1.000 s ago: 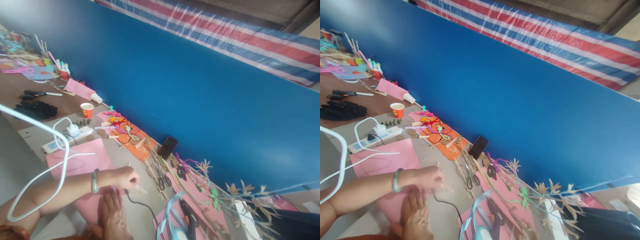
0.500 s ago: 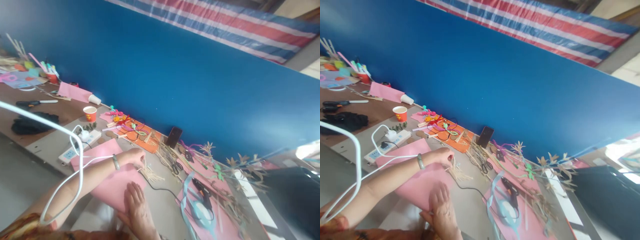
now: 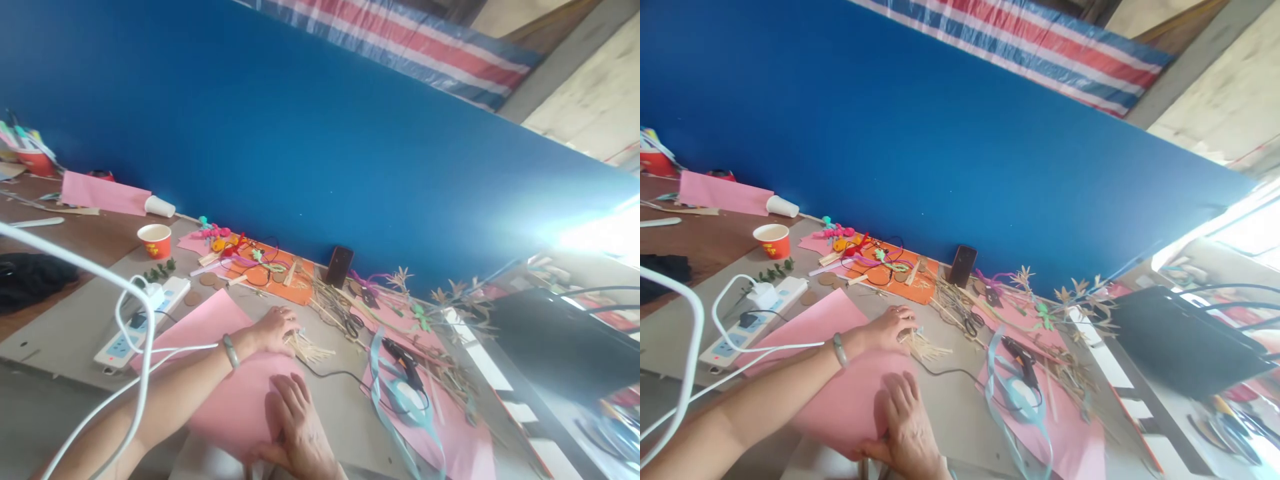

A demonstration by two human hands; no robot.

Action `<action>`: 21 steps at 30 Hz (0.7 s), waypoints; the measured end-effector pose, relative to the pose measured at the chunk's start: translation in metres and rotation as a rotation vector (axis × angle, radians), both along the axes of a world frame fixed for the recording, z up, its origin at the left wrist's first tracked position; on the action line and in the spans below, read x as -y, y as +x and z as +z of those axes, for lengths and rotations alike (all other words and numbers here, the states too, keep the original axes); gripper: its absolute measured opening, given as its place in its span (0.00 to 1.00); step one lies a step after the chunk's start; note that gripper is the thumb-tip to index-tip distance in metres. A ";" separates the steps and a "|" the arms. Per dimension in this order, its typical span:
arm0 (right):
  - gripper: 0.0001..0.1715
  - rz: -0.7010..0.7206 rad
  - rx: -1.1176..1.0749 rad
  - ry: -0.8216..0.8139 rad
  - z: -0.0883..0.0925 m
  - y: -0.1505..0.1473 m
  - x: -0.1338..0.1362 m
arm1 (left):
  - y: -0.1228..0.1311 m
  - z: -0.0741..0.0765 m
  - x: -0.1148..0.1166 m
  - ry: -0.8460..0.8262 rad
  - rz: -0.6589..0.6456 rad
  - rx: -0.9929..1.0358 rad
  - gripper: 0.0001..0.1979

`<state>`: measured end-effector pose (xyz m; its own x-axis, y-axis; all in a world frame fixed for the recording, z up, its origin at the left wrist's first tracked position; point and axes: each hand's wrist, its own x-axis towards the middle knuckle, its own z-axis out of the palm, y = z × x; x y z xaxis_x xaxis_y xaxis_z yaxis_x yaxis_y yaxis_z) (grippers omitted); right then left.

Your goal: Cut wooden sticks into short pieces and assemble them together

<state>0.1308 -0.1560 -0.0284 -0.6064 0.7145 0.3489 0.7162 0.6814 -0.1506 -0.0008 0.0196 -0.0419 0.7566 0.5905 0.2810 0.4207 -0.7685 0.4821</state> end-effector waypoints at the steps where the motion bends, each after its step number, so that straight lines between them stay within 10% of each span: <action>1: 0.39 0.000 -0.013 -0.004 0.000 0.000 0.001 | 0.000 0.000 0.001 -0.006 -0.001 0.012 0.32; 9: 0.14 -0.173 -0.188 -0.034 0.014 0.029 -0.006 | -0.006 0.012 0.003 -0.022 0.023 0.026 0.28; 21: 0.06 -0.551 -0.080 0.070 0.020 0.113 -0.022 | -0.004 0.003 0.001 -0.095 -0.077 0.060 0.36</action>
<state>0.2439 -0.1336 -0.0079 -0.1192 0.8917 0.4366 0.9575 0.2196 -0.1871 -0.0050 0.0182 -0.0392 0.7843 0.5572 0.2728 0.3305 -0.7474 0.5763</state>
